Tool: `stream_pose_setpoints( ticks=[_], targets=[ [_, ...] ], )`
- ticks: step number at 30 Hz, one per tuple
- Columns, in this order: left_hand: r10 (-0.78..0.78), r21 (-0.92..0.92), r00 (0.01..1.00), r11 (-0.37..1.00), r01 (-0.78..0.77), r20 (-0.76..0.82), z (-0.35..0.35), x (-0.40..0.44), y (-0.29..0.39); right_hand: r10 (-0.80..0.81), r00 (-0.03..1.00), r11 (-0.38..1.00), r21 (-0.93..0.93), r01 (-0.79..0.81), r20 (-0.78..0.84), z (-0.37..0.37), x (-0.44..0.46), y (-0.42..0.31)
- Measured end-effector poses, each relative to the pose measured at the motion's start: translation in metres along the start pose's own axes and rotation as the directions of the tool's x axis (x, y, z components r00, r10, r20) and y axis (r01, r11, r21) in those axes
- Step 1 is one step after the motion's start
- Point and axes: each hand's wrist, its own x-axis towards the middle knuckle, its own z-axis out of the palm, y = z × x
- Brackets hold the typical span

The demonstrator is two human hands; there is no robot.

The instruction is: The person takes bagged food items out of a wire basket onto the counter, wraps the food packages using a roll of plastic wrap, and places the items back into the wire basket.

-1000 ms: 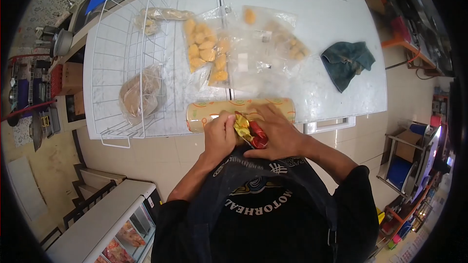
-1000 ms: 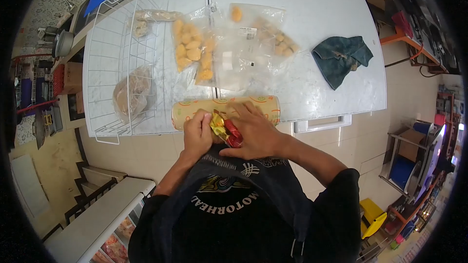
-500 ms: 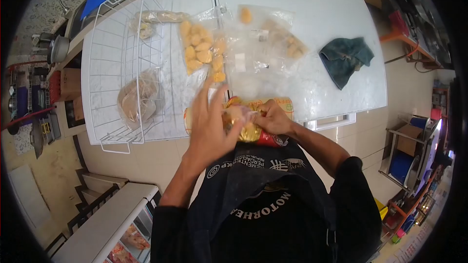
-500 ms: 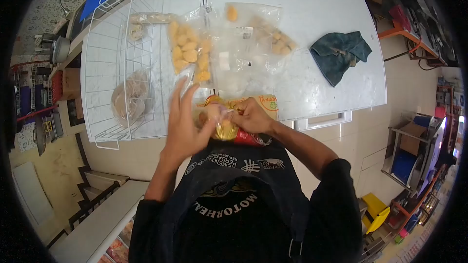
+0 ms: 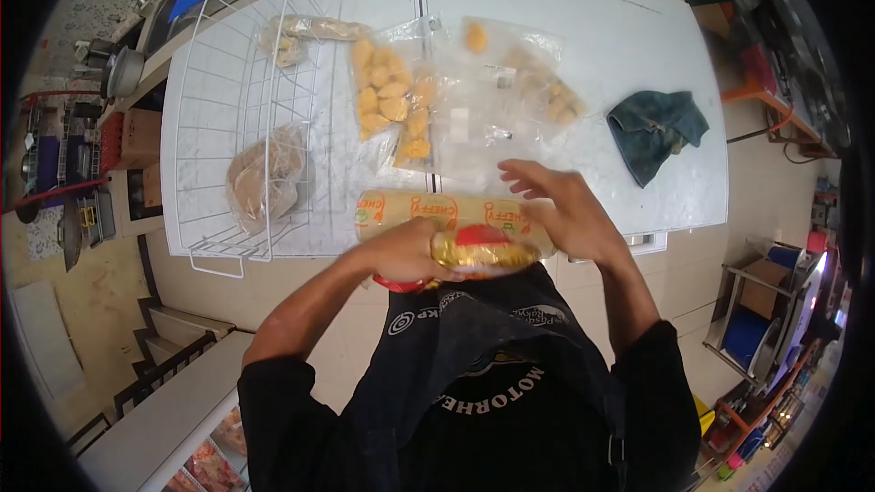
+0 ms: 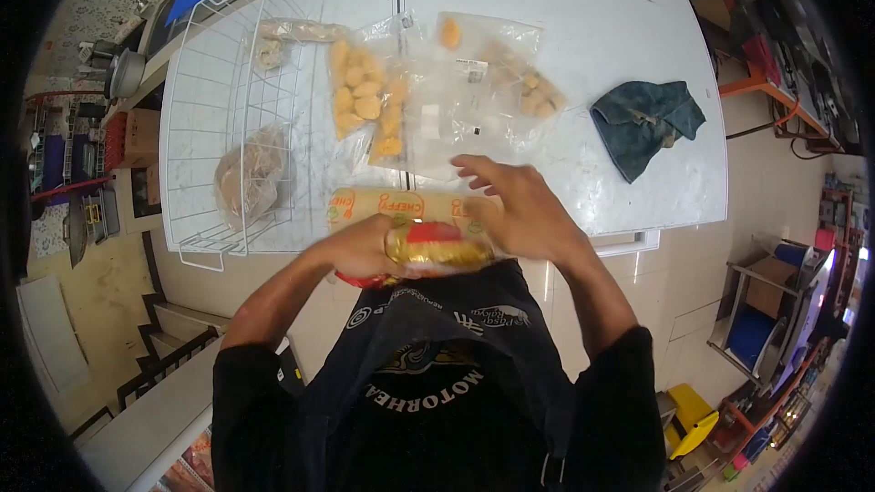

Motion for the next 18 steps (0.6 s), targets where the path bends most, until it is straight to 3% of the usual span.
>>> stream_pose_setpoints(
  ticks=[1, 2, 3, 5, 6, 9, 10, 11, 12, 13, 14, 16, 18],
  targets=[
    [-0.114, -0.223, 0.983, 0.964, 0.145, 0.144, -0.012, 0.007, -0.005, -0.317, 0.948, 0.944, -0.091, 0.317, 0.017, 0.007, -0.007, -0.01],
    [-0.19, -0.411, 0.931, 0.856, 0.313, 0.312, -0.019, 0.013, -0.012, -0.468, 0.883, 0.862, -0.198, 0.467, 0.045, 0.014, -0.01, -0.011],
    [-0.158, -0.484, 0.86, 0.771, 0.414, 0.484, -0.024, 0.021, -0.021, -0.606, 0.792, 0.745, -0.299, 0.597, 0.072, 0.021, -0.013, -0.011],
    [-0.089, -0.634, 0.826, 0.597, 0.492, 0.557, -0.021, 0.028, -0.028, -0.625, 0.774, 0.611, -0.555, 0.564, 0.099, 0.029, -0.005, 0.008],
    [-0.045, -0.69, 0.807, 0.492, 0.531, 0.588, -0.017, 0.033, -0.032, -0.61, 0.782, 0.602, -0.565, 0.564, 0.129, 0.03, -0.003, 0.016],
    [-0.127, -0.715, 0.824, 0.436, 0.547, 0.553, -0.009, 0.034, -0.033, -0.561, 0.797, 0.565, -0.6, 0.566, 0.224, 0.033, 0.001, 0.032],
    [-0.155, -0.737, 0.836, 0.409, 0.539, 0.526, -0.007, 0.032, -0.022, -0.502, 0.835, 0.675, -0.5, 0.542, 0.227, 0.034, 0.005, 0.041],
    [-0.328, -0.651, 0.907, 0.632, 0.419, 0.266, -0.006, 0.03, -0.007, -0.441, 0.866, 0.773, -0.39, 0.501, 0.238, 0.033, 0.011, 0.052],
    [-0.323, -0.304, 0.941, 0.91, 0.281, -0.098, -0.012, 0.023, 0.008, -0.381, 0.888, 0.852, -0.275, 0.445, 0.255, 0.03, 0.019, 0.057],
    [-0.139, 0.148, 0.902, 0.965, 0.215, -0.408, -0.018, 0.014, 0.02, -0.339, 0.893, 0.907, -0.15, 0.394, 0.297, 0.027, 0.024, 0.054],
    [0.163, 0.565, 0.804, 0.789, 0.242, -0.571, -0.019, 0.006, 0.032, -0.206, 0.917, 0.978, 0.037, 0.206, 0.343, 0.032, 0.032, 0.066],
    [0.341, 0.731, 0.814, 0.667, 0.143, -0.471, 0.003, -0.018, 0.061, 0.03, 0.881, 0.906, 0.359, -0.223, 0.473, 0.046, 0.05, 0.098],
    [0.427, 0.822, 0.809, 0.557, 0.116, -0.403, 0.021, -0.018, 0.062, 0.093, 0.716, 0.697, 0.469, -0.543, 0.691, 0.044, 0.05, 0.088]
  ],
)
